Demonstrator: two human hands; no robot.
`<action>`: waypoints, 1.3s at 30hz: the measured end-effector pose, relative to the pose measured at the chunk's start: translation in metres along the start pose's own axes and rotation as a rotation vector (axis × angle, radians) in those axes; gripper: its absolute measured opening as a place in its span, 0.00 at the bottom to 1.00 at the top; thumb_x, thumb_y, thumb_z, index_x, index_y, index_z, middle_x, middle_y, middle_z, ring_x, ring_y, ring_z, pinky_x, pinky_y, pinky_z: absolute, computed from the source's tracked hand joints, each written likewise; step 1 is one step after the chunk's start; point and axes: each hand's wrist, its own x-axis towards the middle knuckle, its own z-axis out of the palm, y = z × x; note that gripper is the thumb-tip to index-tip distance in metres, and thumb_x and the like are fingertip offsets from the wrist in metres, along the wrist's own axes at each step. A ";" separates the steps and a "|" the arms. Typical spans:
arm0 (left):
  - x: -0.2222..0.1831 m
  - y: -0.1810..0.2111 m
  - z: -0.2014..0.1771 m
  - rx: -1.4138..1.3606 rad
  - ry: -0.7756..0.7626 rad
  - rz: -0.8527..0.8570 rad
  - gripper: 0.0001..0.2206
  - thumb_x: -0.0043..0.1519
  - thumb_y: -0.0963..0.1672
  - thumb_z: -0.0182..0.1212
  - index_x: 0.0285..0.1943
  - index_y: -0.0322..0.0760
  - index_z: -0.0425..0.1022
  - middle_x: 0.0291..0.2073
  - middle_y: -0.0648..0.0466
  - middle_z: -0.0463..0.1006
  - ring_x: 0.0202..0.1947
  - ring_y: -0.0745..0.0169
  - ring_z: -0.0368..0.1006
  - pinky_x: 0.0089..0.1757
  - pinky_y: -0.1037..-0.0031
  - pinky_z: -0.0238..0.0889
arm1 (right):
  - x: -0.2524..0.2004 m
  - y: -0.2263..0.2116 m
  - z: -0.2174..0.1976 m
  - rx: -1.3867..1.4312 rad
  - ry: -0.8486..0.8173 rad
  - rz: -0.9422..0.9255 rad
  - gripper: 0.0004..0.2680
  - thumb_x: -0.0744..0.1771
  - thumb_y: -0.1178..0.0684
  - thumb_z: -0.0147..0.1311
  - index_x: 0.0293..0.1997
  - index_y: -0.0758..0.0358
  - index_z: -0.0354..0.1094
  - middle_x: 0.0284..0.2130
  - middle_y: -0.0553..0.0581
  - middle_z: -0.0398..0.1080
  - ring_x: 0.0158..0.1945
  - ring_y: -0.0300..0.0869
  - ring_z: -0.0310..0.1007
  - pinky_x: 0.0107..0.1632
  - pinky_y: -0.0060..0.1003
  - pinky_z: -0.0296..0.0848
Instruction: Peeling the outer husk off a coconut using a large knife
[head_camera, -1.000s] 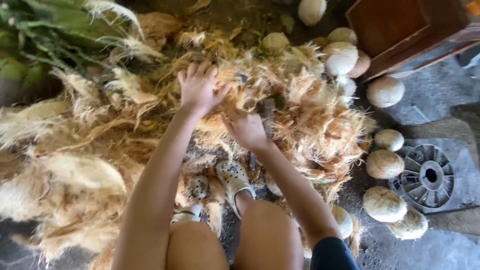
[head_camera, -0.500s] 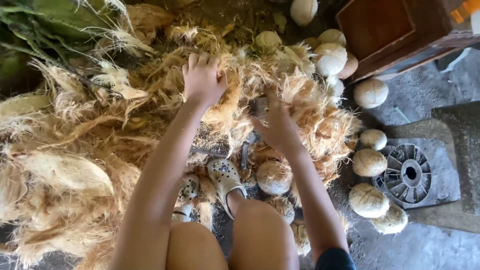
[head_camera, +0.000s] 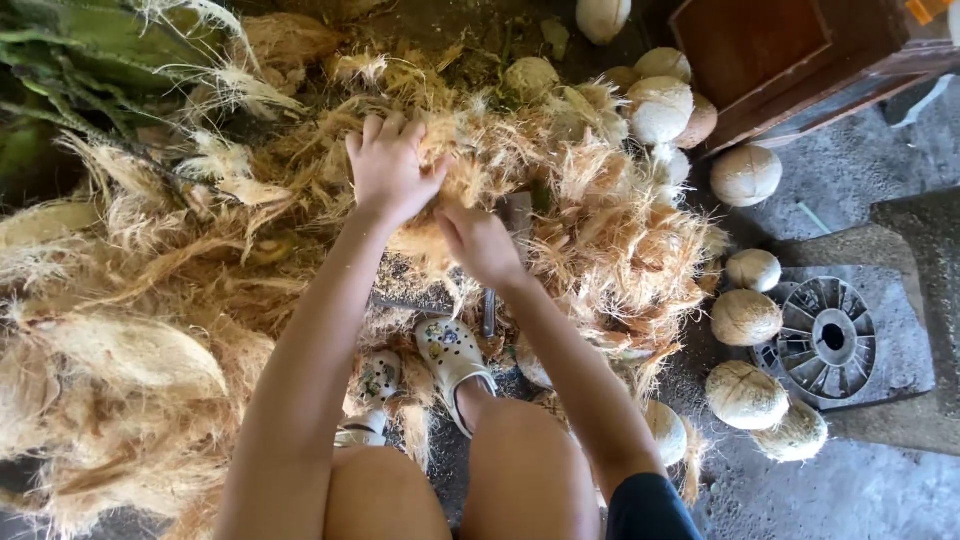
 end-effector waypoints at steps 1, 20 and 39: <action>-0.003 -0.001 0.005 0.012 0.000 0.043 0.15 0.52 0.54 0.68 0.37 0.46 0.77 0.33 0.58 0.72 0.40 0.57 0.65 0.39 0.61 0.58 | -0.005 -0.003 0.003 -0.036 0.009 0.010 0.08 0.71 0.49 0.46 0.37 0.58 0.67 0.21 0.58 0.70 0.23 0.47 0.73 0.28 0.36 0.71; -0.012 0.009 0.001 -0.654 0.022 -0.123 0.15 0.70 0.52 0.50 0.51 0.43 0.77 0.46 0.54 0.75 0.51 0.54 0.62 0.52 0.60 0.56 | 0.030 -0.094 -0.099 0.047 -0.117 0.339 0.44 0.57 0.42 0.73 0.75 0.58 0.36 0.71 0.69 0.47 0.74 0.60 0.43 0.74 0.58 0.44; -0.041 0.032 -0.028 -1.271 0.065 -0.394 0.22 0.73 0.53 0.40 0.23 0.50 0.60 0.14 0.66 0.54 0.18 0.75 0.54 0.40 0.76 0.57 | 0.052 -0.016 -0.002 0.108 -0.027 -0.011 0.45 0.53 0.31 0.67 0.73 0.60 0.45 0.72 0.60 0.46 0.72 0.67 0.43 0.70 0.63 0.52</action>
